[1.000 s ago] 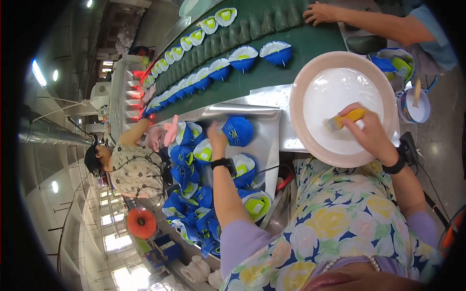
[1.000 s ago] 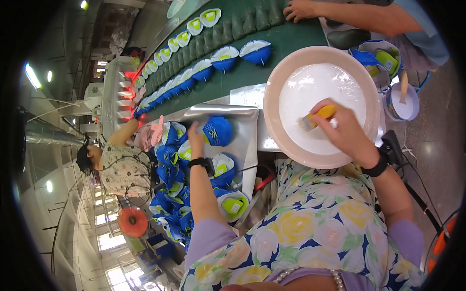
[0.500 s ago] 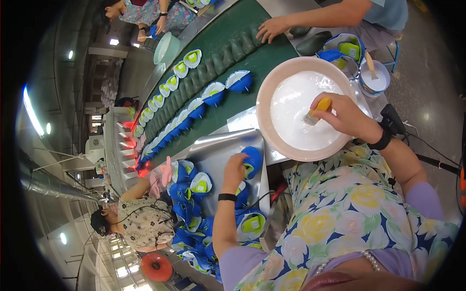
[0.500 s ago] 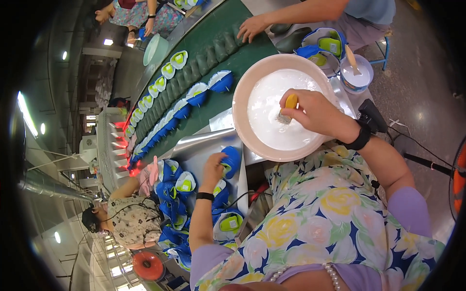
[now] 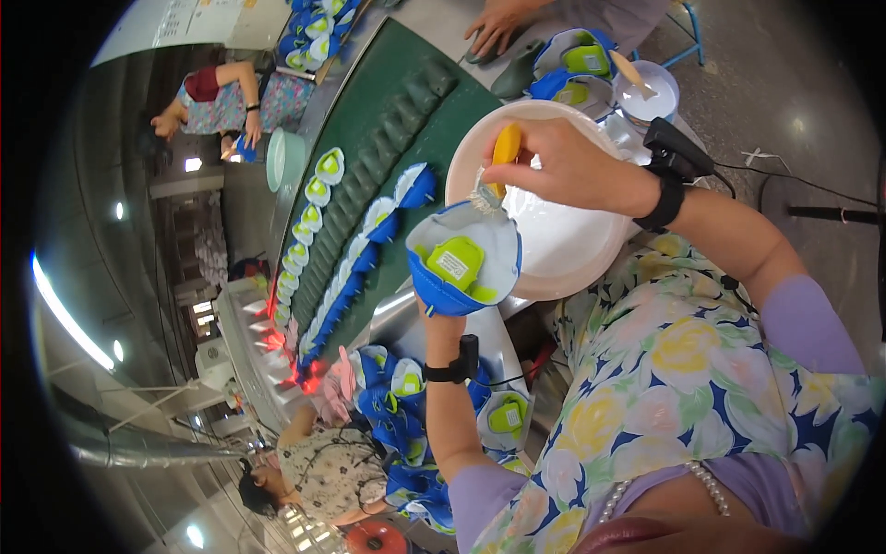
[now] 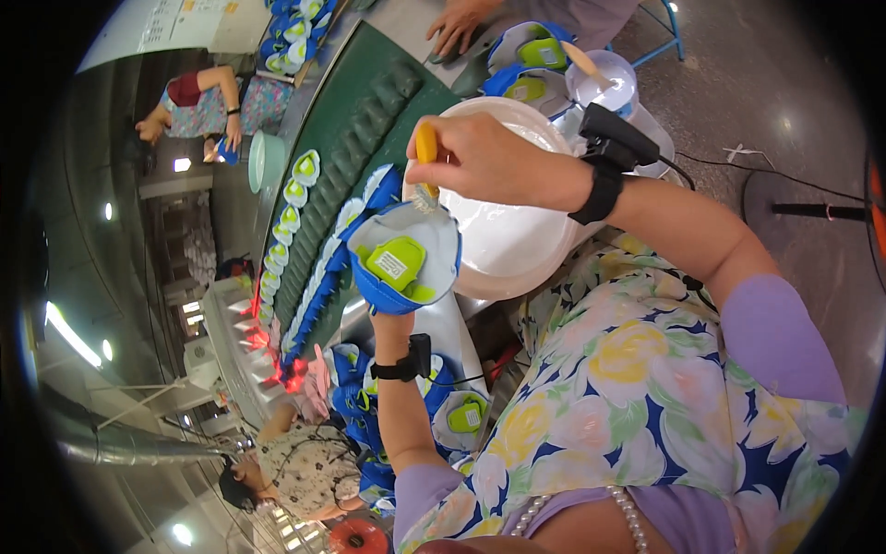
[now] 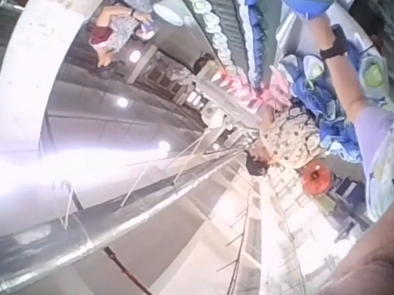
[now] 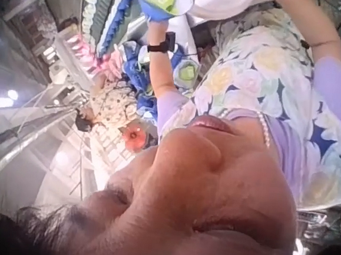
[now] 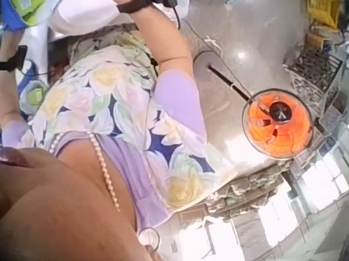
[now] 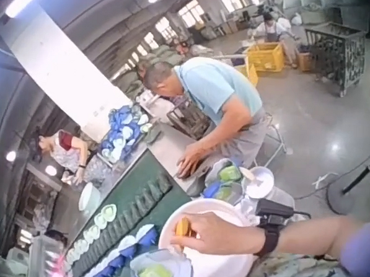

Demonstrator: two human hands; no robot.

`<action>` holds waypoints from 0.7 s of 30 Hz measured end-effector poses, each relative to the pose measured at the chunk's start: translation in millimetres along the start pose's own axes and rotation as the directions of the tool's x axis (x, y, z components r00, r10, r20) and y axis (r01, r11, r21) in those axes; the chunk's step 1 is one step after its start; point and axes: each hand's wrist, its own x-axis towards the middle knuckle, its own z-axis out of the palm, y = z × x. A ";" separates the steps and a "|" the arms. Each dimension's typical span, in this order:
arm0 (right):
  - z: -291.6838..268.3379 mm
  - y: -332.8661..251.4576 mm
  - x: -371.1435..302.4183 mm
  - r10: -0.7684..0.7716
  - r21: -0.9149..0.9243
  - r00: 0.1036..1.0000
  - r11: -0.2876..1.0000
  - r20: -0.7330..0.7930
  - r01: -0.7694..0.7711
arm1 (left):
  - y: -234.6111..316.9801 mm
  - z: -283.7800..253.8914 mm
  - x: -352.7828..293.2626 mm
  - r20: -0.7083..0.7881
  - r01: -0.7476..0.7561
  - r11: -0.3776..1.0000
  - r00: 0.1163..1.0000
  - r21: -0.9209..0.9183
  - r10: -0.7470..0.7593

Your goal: Apply white adhesive glue to the interior lining of shoe uppers using a brush.

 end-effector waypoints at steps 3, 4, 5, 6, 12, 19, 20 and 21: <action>-8.0 -0.8 -6.7 0.000 -0.075 0.996 0.997 -0.086 -0.007 | -19.7 16.5 6.8 -0.210 -0.176 0.967 0.968 -0.186 0.136; -9.7 -0.7 -10.2 0.054 -0.089 0.992 0.994 -0.114 -0.064 | -25.3 21.6 8.3 -0.210 -0.176 0.967 0.968 -0.182 0.137; -11.1 -2.3 -13.4 0.052 -0.085 0.992 0.994 -0.114 -0.062 | -28.8 25.8 10.9 -0.245 -0.247 0.951 0.949 -0.184 0.200; -12.8 -4.0 -17.8 0.129 -0.101 0.984 0.985 -0.123 -0.142 | -26.2 32.9 14.3 -0.274 -0.314 0.931 0.926 -0.184 0.258; -4.3 5.0 -35.6 0.367 0.158 0.924 0.924 -0.111 -0.348 | -0.1 62.3 16.4 -0.340 -0.394 0.895 0.887 -0.208 0.311; -26.1 4.2 -35.0 0.249 0.209 0.968 0.948 -0.013 -0.241 | -4.0 31.0 28.5 -0.233 -0.395 0.762 0.790 0.514 0.567; -31.2 1.1 -34.1 0.170 0.134 0.985 0.976 0.036 -0.173 | -6.0 24.1 24.9 -0.239 -0.390 0.761 0.789 0.518 0.566; -39.5 -5.5 -33.1 0.168 0.089 0.982 0.980 0.086 -0.175 | -2.5 24.3 25.0 -0.261 -0.087 0.996 0.961 0.029 0.091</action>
